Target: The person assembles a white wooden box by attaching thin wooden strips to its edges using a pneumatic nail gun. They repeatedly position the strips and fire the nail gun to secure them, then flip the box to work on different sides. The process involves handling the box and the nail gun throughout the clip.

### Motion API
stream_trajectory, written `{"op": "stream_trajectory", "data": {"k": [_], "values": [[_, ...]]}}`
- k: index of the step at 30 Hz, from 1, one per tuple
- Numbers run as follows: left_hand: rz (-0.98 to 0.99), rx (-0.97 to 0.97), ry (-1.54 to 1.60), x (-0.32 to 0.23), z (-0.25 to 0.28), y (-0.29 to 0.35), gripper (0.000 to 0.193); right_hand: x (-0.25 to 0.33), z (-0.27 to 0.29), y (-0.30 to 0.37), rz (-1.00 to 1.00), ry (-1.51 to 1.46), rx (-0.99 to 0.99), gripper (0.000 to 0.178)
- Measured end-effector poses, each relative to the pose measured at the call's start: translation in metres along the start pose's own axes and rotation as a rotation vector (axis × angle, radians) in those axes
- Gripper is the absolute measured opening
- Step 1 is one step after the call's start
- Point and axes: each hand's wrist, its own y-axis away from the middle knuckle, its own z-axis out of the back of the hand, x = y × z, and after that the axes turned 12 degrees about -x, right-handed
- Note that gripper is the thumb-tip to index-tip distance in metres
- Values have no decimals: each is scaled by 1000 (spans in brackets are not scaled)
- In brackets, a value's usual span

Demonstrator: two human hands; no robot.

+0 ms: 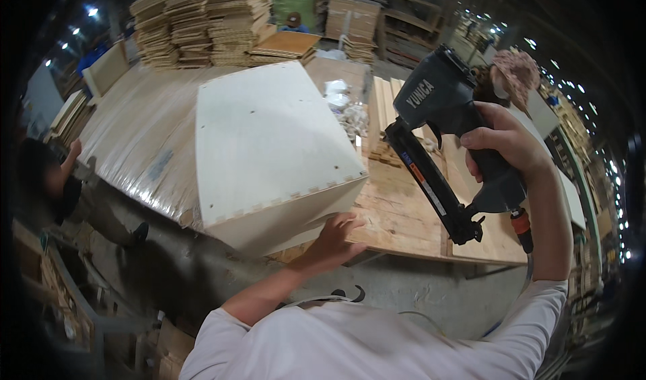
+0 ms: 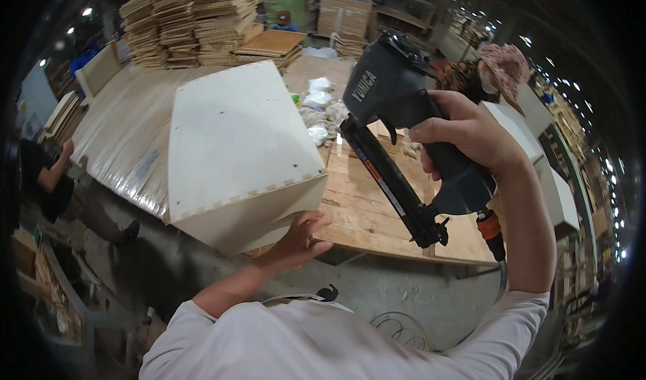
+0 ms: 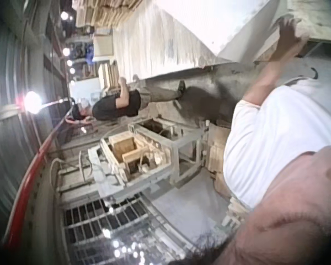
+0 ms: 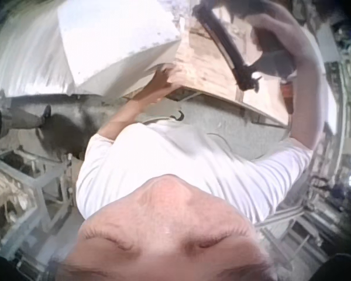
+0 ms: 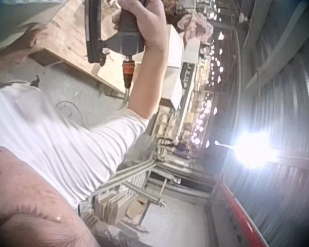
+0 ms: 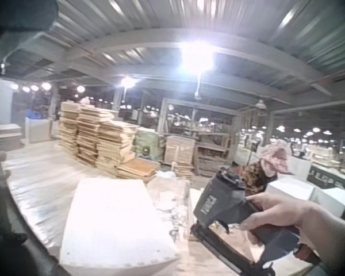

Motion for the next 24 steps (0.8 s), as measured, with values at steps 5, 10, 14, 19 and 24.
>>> {"op": "stream_trajectory", "data": {"k": [5, 10, 14, 19, 24], "values": [[151, -131, 11, 1, 56, 47, 14, 2, -8, 13, -139, -9, 71, 28], [129, -684, -32, 41, 118, 119, 9, 5, -28, 7, -191, 45, 136, 31], [230, -926, 30, 41, 132, 119, 22, 5, -38, 0, -200, 72, 148, 30], [224, -807, -30, 47, 135, 109, 29, 11, -45, -1, -203, 84, 140, 31], [359, -820, 28, 47, 132, 104, 25, 6, -42, -3, -206, 116, 162, 29]]}}
